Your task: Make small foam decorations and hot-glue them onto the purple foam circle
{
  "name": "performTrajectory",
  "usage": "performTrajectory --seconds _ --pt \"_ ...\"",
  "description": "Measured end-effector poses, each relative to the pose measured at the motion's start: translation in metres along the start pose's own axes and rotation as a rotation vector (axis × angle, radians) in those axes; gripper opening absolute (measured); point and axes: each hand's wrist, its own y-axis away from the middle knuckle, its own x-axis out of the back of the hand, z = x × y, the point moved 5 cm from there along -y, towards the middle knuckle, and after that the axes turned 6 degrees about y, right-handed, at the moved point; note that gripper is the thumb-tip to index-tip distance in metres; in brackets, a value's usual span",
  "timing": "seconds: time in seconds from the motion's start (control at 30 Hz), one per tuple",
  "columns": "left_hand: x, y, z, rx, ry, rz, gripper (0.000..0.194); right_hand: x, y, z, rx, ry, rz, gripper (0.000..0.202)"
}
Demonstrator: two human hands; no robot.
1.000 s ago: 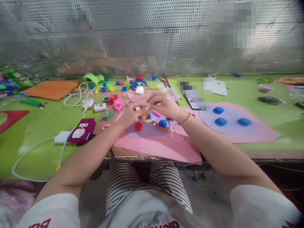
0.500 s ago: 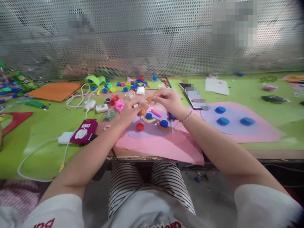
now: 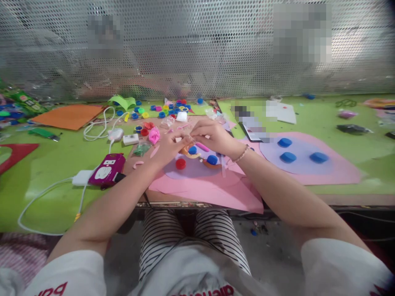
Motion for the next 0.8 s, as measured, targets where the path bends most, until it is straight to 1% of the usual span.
performTrajectory --seconds 0.1,0.17,0.27,0.4,0.6,0.7,0.8 --pt "-0.001 0.001 0.001 0.001 -0.003 -0.010 0.025 0.000 -0.001 -0.005 0.035 0.009 -0.023 0.017" --pt "-0.001 0.001 -0.003 0.017 0.014 -0.019 0.027 0.000 -0.002 -0.007 0.015 -0.004 -0.025 0.018" --pt "-0.001 -0.001 -0.013 0.078 0.146 -0.052 0.030 -0.001 -0.001 -0.008 -0.053 -0.064 -0.009 0.017" --pt "-0.001 -0.002 -0.023 0.138 0.348 -0.079 0.026 -0.006 -0.001 -0.008 -0.109 -0.174 0.010 0.017" --pt "0.000 -0.004 -0.016 0.142 0.489 -0.040 0.024 -0.008 -0.001 0.000 -0.242 -0.363 0.120 0.012" --pt "-0.002 -0.003 -0.012 0.198 0.577 -0.019 0.022 -0.012 -0.001 0.002 -0.321 -0.483 0.101 0.022" --pt "-0.002 -0.002 -0.008 0.239 0.642 0.044 0.022 -0.015 0.002 0.006 -0.477 -0.600 0.108 0.029"
